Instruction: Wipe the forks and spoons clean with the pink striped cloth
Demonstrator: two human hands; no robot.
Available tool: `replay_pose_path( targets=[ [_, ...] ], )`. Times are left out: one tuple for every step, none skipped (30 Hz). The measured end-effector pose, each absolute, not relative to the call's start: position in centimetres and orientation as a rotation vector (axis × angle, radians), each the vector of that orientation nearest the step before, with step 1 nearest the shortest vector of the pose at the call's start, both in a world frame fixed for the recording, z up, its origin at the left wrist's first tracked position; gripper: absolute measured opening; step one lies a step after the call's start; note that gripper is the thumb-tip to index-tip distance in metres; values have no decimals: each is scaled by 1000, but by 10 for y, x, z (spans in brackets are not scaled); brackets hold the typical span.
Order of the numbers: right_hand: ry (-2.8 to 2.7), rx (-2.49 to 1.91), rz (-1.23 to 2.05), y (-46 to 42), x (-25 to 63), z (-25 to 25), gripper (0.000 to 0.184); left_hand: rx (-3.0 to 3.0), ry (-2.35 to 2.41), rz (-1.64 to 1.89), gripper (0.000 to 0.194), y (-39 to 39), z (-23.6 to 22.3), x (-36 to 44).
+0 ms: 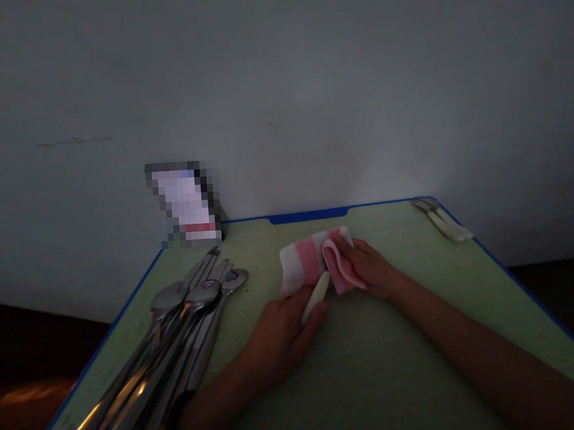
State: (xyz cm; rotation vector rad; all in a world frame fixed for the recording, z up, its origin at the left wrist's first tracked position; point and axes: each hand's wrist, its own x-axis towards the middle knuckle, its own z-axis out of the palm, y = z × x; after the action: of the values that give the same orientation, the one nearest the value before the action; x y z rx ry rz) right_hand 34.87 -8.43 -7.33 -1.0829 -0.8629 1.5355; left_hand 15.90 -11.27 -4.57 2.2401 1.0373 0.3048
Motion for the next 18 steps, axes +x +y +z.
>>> replay_pose_path(
  targets=[
    [-846,-1109,1532,-84,349,-73,40,2233,1039,290,39,-113,-44,159],
    [-825,-1130,1530,-84,349,-72,41,2224,1040,275,40,-112,-41,159],
    [-797,-1142,1530,-84,350,-71,42,2213,1037,264,40,-112,-39,159],
    [-767,-1141,1538,-84,350,-70,42,2199,1026,261,40,-112,-37,159],
    [-735,-1124,1553,-84,351,-69,42,2186,1015,268,39,-112,-35,158],
    [-704,-1094,1573,-84,351,-68,42,2174,1011,279,38,-111,-35,158],
    [-680,-1055,1594,-83,351,-68,42,2163,1019,294,37,-111,-35,158],
    [-661,-1015,1605,-83,352,-67,41,2152,1030,301,36,-111,-36,157],
    [-644,-978,1609,-83,352,-67,39,2142,1047,304,36,-111,-38,157],
    [-628,-948,1612,-82,352,-66,38,2133,1065,304,35,-111,-40,157],
    [-613,-919,1626,-82,352,-66,37,2128,1077,306,35,-112,-42,157],
    [-600,-881,1652,-81,351,-65,36,2127,1083,311,35,-112,-43,157],
    [-587,-832,1689,-81,351,-65,35,2129,1084,321,34,-112,-44,157],
    [-576,-776,1730,-80,351,-64,34,2130,1083,326,34,-112,-45,157],
    [-573,-721,1769,-80,351,-63,35,2130,1083,328,33,-112,-44,158],
    [-576,-675,1801,-79,351,-62,36,2128,1084,323,33,-112,-44,158],
    [-585,-645,1825,-80,351,-62,39,2123,1087,320,33,-113,-43,158],
    [-598,-641,1843,-80,351,-62,42,2117,1090,321,32,-112,-42,158]
  ],
)
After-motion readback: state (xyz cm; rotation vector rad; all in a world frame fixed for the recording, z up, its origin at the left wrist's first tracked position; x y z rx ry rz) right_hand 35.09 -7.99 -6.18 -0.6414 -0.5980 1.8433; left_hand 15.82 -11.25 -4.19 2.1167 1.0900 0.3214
